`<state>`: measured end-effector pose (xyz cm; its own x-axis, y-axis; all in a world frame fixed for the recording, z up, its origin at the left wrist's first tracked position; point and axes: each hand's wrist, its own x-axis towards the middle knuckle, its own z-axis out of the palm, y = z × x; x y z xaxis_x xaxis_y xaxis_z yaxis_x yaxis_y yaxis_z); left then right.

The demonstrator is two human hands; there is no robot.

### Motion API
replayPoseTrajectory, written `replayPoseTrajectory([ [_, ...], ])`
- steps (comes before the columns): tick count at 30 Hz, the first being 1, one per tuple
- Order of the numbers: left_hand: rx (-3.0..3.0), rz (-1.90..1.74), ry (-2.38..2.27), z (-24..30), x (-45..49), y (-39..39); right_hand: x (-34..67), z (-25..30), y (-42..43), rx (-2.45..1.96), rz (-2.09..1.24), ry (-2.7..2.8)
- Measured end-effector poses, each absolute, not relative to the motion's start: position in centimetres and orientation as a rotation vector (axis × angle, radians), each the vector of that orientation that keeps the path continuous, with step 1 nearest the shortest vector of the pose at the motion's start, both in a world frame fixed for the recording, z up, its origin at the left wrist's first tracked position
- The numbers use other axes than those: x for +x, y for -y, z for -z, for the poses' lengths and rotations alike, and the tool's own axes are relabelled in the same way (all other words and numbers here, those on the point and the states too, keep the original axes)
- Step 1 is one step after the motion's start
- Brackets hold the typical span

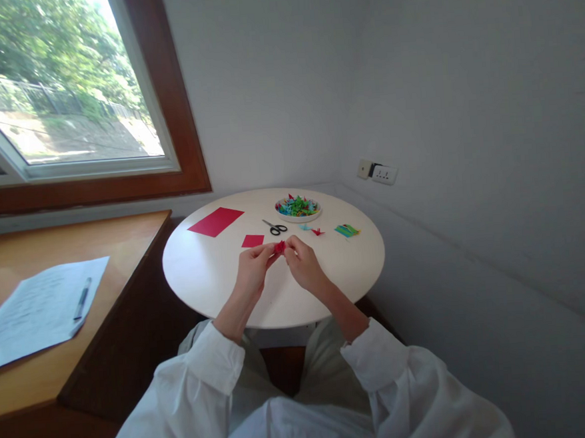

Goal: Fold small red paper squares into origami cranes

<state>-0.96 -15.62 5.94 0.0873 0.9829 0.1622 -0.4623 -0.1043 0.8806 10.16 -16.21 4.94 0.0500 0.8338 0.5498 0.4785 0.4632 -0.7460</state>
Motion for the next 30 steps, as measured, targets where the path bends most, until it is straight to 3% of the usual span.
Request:
replayPoseTrajectory([
  [6, 1.055, -1.505, -0.802, -4.8, 0.5, 14.7, 9.7, -5.0, 15.6, -1.333, -0.039, 1.684],
  [10, 1.053, -1.527, -0.856, -4.1, 0.5, 13.8, 10.2, -4.9, 15.1, -1.384, -0.037, 1.782],
  [24, 0.898, -1.067, -0.792, -5.1, -2.6, 12.3, 12.1, -3.2, 14.4, -0.921, -0.998, 1.606],
  [30, 0.812, -0.963, -0.737, -4.9, -2.8, 12.2, 12.1, -2.9, 14.3, -0.784, -1.197, 1.477],
])
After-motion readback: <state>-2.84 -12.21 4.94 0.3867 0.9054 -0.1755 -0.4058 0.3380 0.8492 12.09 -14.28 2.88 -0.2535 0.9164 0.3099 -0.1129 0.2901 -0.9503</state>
